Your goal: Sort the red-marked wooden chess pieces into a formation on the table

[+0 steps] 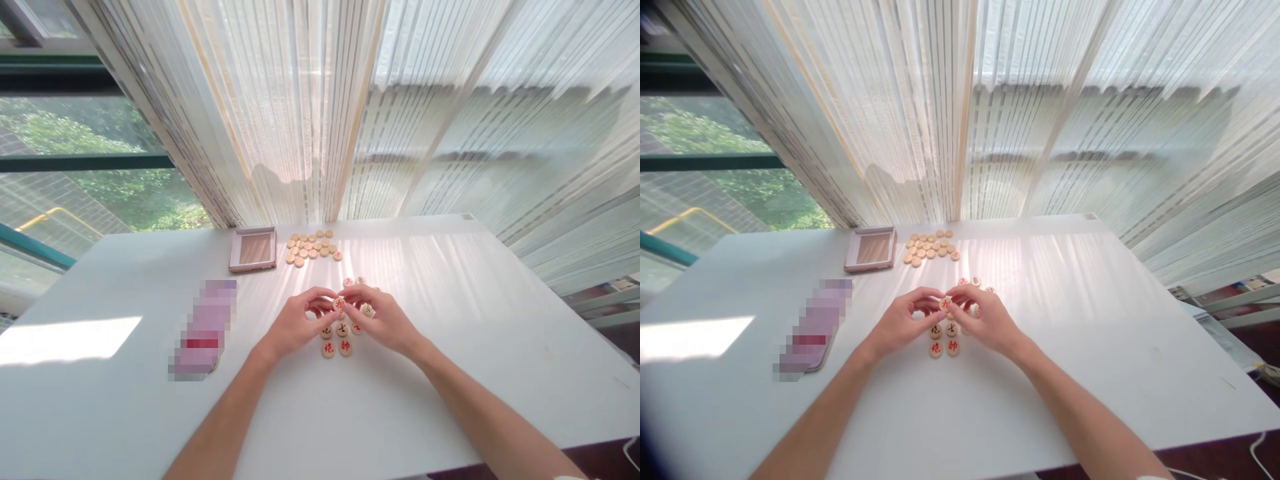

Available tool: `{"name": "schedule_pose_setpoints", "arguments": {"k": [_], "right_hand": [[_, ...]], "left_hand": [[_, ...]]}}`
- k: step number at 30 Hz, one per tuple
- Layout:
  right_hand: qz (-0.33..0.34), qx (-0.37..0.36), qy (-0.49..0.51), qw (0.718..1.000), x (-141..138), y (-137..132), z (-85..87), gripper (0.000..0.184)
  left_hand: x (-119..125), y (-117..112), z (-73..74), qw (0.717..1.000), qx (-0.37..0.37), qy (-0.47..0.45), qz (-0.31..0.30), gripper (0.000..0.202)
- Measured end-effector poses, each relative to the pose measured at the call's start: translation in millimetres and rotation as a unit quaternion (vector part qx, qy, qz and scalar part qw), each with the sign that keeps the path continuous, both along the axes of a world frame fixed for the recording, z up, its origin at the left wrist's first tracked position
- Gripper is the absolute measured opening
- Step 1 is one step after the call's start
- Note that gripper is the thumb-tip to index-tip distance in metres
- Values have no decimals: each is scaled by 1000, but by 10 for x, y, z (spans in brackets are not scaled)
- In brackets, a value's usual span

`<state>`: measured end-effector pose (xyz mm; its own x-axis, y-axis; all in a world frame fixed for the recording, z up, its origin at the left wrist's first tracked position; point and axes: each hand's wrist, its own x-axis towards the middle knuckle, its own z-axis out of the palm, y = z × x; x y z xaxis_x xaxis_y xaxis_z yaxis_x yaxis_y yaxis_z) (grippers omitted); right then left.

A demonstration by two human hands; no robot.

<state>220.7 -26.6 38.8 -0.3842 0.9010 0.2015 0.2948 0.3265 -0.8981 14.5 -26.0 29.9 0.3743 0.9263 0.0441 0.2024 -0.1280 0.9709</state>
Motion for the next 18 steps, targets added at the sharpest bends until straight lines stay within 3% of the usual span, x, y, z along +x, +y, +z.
{"name": "schedule_pose_setpoints", "arguments": {"k": [11,18], "right_hand": [[-57,-26,-18,998,-15,-14,-63,17],[-45,-14,-8,999,-6,-6,-43,14]], "left_hand": [[15,-30,-31,997,50,44,-25,19],[9,-27,-21,998,47,36,-10,22]]}}
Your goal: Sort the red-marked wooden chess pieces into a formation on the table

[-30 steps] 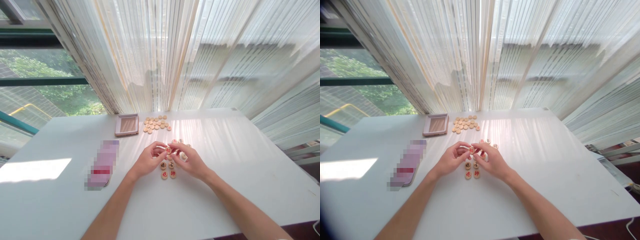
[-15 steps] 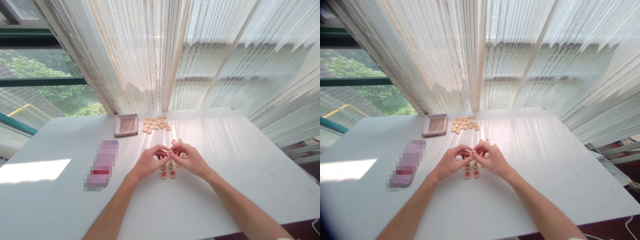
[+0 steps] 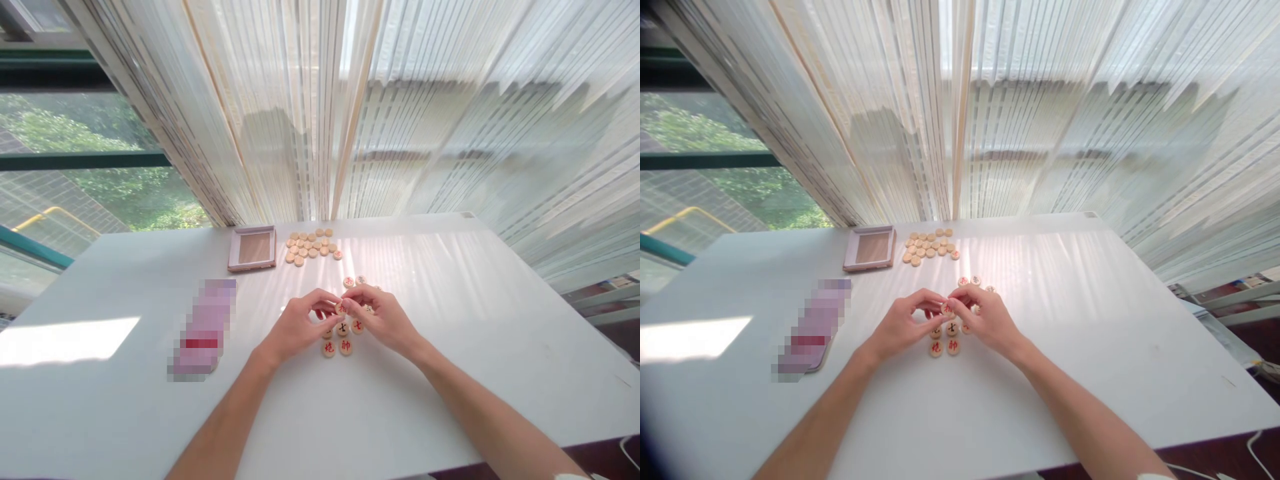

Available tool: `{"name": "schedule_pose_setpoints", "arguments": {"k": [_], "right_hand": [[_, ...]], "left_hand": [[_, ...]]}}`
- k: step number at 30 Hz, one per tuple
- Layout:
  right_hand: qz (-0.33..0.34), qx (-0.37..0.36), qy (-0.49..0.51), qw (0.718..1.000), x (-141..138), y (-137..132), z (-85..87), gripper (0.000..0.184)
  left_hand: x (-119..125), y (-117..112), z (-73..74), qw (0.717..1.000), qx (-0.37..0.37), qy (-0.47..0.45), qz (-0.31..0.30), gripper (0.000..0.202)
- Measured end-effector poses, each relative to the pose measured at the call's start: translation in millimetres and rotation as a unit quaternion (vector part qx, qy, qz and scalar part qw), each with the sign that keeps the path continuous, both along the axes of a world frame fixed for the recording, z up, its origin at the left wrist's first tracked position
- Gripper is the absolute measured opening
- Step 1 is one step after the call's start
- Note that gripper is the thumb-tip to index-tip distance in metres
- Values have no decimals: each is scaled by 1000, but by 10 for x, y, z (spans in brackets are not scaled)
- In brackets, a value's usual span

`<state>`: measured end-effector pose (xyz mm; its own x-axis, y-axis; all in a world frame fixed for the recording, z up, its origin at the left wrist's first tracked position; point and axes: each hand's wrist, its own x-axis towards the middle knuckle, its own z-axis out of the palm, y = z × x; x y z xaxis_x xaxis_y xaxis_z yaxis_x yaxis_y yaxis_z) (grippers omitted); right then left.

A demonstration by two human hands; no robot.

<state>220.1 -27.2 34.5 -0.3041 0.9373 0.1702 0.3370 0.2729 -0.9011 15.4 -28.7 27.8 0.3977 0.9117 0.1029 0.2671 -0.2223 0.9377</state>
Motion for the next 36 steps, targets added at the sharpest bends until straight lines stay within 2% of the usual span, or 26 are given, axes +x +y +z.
{"name": "schedule_pose_setpoints", "arguments": {"k": [12,18,25,31,36], "right_hand": [[43,-15,30,999,-4,-8,24,17],[44,-17,28,998,-6,-12,26,16],[43,-2,32,999,-1,3,15,19],[73,11,40,996,-19,-20,70,21],[60,29,44,997,-19,-26,37,20]], "left_hand": [[-5,29,-2,999,3,-9,41,28],[-8,37,-8,999,-7,-22,24,31],[-23,54,3,998,-40,-42,15,21],[-6,65,-1,997,-52,-60,21,24],[8,62,-3,995,-64,-74,28,26]]}}
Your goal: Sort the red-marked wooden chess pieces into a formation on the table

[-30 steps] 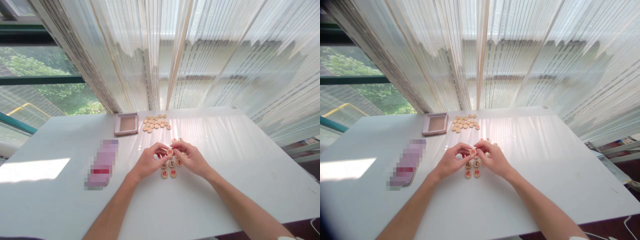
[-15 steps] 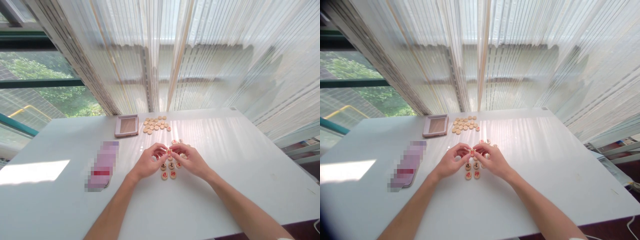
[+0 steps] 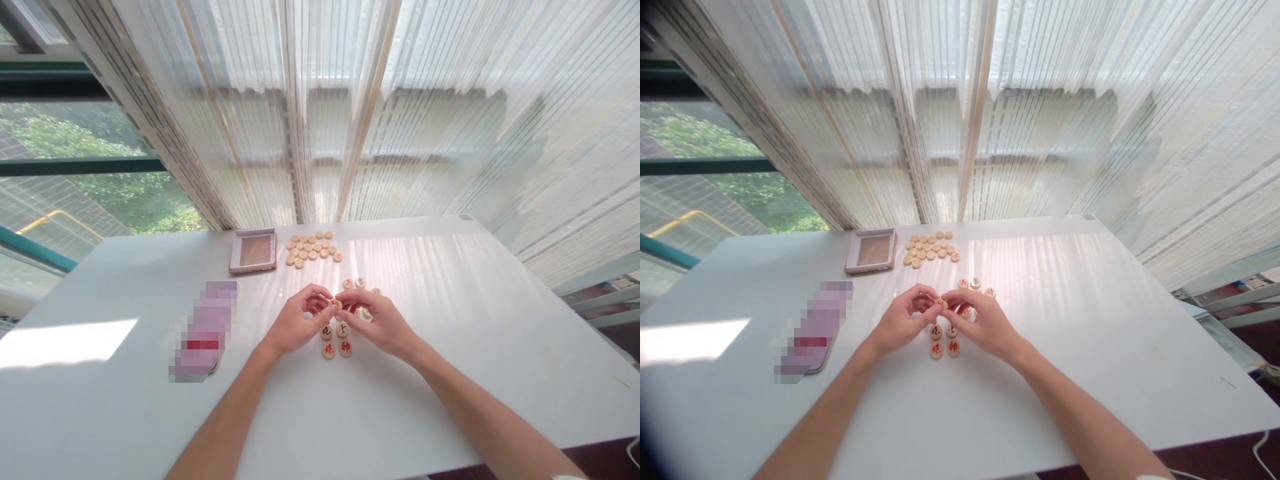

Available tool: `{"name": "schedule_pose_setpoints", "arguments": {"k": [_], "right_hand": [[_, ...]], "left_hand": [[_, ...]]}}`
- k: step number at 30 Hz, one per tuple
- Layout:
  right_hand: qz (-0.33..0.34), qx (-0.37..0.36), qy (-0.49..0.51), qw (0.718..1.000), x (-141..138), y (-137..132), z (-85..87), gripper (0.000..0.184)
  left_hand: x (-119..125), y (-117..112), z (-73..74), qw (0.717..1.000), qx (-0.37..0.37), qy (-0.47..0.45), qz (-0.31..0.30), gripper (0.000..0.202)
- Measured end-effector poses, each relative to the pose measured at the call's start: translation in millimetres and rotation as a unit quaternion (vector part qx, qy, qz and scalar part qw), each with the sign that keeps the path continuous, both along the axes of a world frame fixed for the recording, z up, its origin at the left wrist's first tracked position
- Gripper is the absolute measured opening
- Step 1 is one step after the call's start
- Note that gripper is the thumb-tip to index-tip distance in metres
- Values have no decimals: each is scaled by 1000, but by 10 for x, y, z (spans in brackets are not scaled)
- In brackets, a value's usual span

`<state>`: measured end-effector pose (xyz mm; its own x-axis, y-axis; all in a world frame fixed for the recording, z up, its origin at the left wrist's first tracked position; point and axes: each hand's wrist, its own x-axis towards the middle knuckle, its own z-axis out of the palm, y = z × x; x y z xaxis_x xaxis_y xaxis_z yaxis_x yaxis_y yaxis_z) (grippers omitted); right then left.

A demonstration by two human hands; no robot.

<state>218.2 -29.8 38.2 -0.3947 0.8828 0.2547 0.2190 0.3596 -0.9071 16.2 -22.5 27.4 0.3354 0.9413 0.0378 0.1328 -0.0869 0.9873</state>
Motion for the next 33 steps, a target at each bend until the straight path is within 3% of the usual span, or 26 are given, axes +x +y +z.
{"name": "schedule_pose_setpoints", "arguments": {"k": [12,21,33], "right_hand": [[-33,89,-38,995,-28,-35,-78,20],[-37,100,-39,994,-15,-6,-95,20],[-40,58,-29,997,-6,13,-64,19]], "left_hand": [[10,3,6,1000,7,6,12,21],[-2,12,-4,1000,9,4,1,20],[-15,35,-52,1000,11,-12,-14,21]]}}
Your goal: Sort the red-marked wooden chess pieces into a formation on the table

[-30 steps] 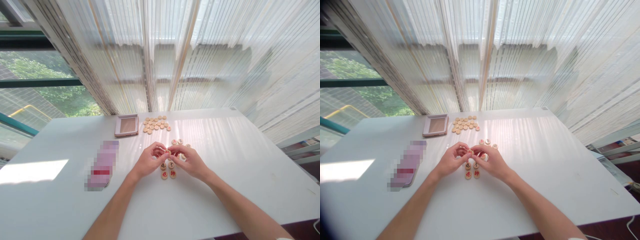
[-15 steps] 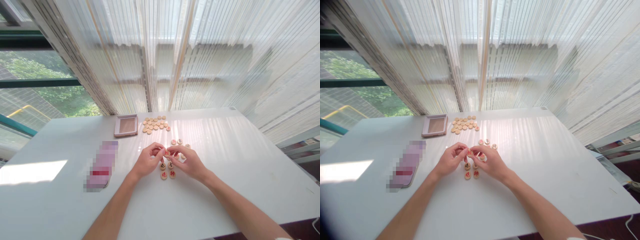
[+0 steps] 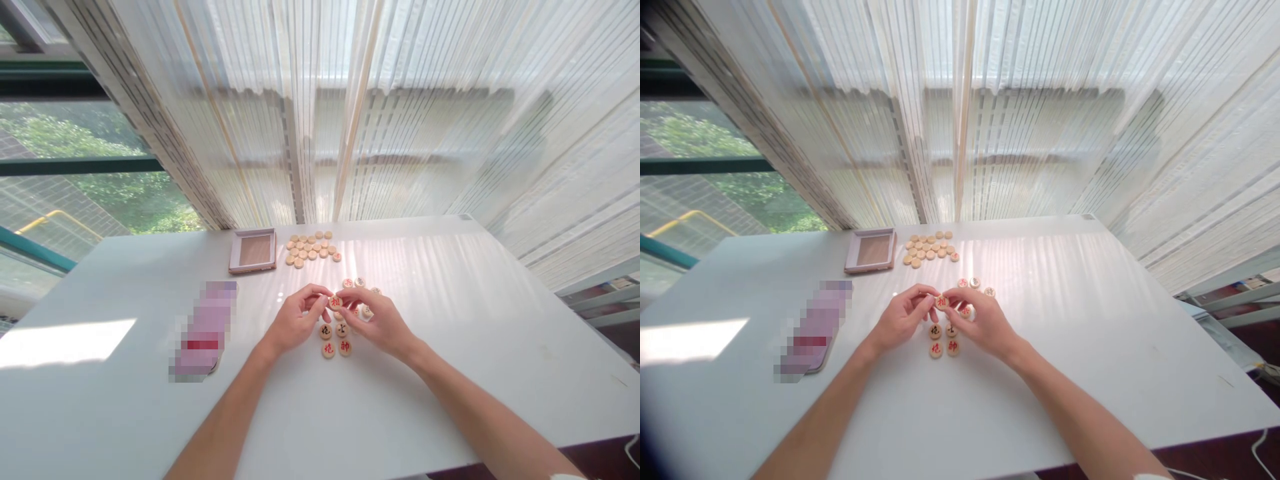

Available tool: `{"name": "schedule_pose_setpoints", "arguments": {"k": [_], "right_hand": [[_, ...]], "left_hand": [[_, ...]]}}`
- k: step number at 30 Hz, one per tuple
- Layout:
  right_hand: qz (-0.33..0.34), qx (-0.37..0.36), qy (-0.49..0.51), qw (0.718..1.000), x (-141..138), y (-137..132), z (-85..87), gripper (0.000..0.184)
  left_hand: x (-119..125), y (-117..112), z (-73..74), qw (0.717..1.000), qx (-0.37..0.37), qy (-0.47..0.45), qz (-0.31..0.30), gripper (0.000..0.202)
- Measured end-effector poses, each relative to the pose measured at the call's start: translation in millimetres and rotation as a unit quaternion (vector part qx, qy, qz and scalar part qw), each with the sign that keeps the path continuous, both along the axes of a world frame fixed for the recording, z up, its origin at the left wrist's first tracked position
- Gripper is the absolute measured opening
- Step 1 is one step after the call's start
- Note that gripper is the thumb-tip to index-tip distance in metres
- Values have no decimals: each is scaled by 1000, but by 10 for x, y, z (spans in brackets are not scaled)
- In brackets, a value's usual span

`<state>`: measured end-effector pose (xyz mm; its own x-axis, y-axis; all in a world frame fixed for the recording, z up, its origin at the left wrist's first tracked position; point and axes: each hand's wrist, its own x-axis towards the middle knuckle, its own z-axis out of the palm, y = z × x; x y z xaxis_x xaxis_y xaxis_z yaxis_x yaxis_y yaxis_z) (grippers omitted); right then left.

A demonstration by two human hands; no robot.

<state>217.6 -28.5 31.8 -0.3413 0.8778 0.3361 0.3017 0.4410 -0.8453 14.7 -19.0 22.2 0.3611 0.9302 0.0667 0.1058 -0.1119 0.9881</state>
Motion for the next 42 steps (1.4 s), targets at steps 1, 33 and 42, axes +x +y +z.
{"name": "schedule_pose_setpoints", "arguments": {"k": [1,33,42], "right_hand": [[-2,-5,0,1000,3,2,0,19],[-41,-98,-18,994,24,10,-10,20],[-47,-94,-28,994,34,17,-3,23]], "left_hand": [[3,-5,6,1000,-4,0,-3,21],[46,-92,21,995,64,82,-10,23],[62,-98,59,994,63,93,-14,21]]}}
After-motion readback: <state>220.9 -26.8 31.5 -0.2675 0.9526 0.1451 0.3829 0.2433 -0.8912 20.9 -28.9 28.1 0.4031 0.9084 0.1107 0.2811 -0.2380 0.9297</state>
